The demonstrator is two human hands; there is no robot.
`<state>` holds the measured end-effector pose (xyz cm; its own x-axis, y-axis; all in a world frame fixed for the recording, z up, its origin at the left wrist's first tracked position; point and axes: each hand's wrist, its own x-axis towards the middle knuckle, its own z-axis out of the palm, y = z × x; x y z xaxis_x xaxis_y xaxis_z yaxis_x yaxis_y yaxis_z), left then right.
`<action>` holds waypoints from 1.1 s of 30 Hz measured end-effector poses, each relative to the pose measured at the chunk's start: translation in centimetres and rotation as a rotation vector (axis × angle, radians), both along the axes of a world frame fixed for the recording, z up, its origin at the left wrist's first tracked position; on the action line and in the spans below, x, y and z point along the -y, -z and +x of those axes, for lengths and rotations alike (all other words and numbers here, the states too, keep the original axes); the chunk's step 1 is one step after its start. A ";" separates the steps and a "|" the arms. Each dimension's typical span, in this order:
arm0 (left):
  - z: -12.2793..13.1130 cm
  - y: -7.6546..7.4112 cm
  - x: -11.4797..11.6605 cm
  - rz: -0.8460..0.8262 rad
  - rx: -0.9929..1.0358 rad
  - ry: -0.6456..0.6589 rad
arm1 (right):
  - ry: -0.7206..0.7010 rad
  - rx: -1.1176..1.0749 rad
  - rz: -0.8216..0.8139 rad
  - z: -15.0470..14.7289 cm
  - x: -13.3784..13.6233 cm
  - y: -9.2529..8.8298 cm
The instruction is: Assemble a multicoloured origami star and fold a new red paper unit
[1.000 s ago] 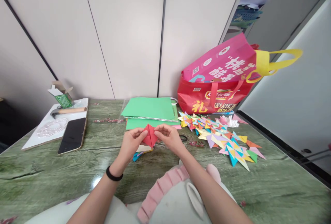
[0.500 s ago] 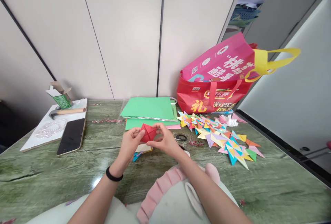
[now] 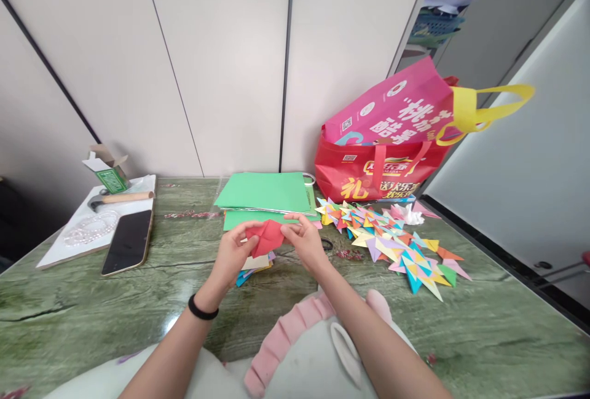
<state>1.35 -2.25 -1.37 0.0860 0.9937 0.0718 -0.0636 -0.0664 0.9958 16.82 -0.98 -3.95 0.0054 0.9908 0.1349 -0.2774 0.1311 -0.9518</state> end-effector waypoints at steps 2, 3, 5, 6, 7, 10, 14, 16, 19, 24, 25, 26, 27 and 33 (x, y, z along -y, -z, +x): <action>0.1 0.1 0.0 -0.041 -0.004 0.001 | -0.006 -0.093 -0.049 0.1 -0.2 0.1; 0.2 0.1 0.0 -0.057 -0.008 -0.002 | -0.004 -0.108 -0.060 0.2 -0.3 0.2; 0.3 0.2 0.1 -0.061 -0.026 -0.016 | -0.006 -0.093 -0.071 0.2 -0.3 0.2; 0.3 0.2 0.1 -0.046 -0.045 -0.026 | -0.010 -0.071 -0.074 0.1 -0.2 0.2; 0.3 0.2 0.1 -0.025 -0.069 -0.037 | -0.019 -0.045 -0.075 0.0 -0.1 0.2; 0.3 0.2 0.2 0.036 -0.133 -0.044 | -0.068 0.017 -0.078 -0.1 0.2 -0.1; 0.2 0.1 0.2 0.064 -0.151 -0.036 | -0.104 0.047 -0.112 -0.2 0.4 -0.3; 0.2 0.1 0.1 0.041 -0.124 -0.034 | -0.101 0.063 -0.146 -0.2 0.3 -0.3; 0.1 0.2 0.0 -0.002 -0.064 -0.045 | -0.122 0.072 -0.169 -0.3 0.3 -0.2; 0.1 0.4 -0.1 -0.052 0.036 -0.085 | -0.153 0.070 -0.092 -0.1 0.3 0.1; 0.0 0.3 -0.1 -0.062 0.062 -0.083 | -0.160 0.063 -0.077 0.0 0.3 0.1; 0.0 0.3 -0.1 -0.069 0.087 -0.081 | -0.166 0.055 -0.063 0.0 0.3 0.1; 0.0 0.3 -0.1 -0.072 0.105 -0.079 | -0.170 0.047 -0.049 0.1 0.3 0.1; -0.2 0.3 -0.3 -0.073 0.113 -0.133 | -0.134 0.084 0.029 0.2 0.1 0.1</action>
